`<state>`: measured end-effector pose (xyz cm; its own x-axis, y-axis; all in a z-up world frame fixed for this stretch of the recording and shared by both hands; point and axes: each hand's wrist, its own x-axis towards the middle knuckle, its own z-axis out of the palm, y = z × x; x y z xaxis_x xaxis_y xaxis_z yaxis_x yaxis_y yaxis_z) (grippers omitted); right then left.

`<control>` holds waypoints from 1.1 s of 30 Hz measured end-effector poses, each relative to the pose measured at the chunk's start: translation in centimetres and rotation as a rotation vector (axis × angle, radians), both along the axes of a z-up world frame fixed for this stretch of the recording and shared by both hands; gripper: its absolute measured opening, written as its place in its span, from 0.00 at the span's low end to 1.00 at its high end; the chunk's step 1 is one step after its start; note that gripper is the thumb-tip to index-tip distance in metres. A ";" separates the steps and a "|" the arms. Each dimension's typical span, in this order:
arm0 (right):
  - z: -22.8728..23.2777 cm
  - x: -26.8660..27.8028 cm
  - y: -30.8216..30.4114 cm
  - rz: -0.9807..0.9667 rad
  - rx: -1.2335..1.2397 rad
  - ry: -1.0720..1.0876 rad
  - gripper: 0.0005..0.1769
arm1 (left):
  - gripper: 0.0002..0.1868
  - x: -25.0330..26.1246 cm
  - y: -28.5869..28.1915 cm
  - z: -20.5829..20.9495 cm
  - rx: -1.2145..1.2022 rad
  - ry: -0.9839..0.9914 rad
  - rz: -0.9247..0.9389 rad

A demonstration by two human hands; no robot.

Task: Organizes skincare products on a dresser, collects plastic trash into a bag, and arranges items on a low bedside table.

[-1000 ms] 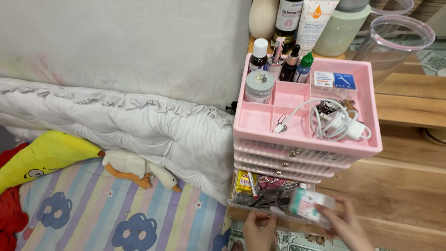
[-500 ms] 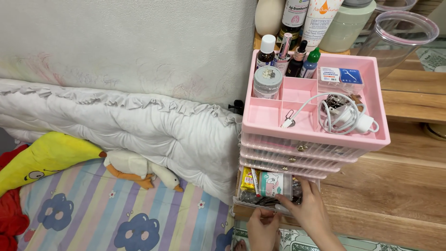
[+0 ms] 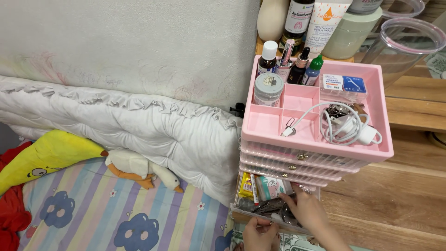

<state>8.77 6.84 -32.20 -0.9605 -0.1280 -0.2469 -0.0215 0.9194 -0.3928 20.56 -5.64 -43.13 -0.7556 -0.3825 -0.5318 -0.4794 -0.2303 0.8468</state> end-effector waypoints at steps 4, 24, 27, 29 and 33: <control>1.3 1.0 -1.8 -0.056 0.147 0.052 0.33 | 0.14 -0.3 0.0 0.0 0.033 -0.013 0.002; 4.0 -2.4 9.1 -0.183 -0.201 -0.042 0.19 | 0.13 -11.6 -0.1 5.1 -0.191 0.141 0.026; 3.3 -3.4 12.9 -0.223 -0.240 -0.061 0.18 | 0.13 -12.1 0.1 5.2 -0.091 0.099 0.032; 2.7 -4.0 15.3 -0.288 -0.241 -0.095 0.19 | 0.15 -12.0 0.2 4.1 -0.124 0.089 -0.007; 0.5 -5.2 19.4 -0.312 -0.364 -0.094 0.21 | 0.23 -10.8 -0.7 4.9 -0.247 0.152 -0.210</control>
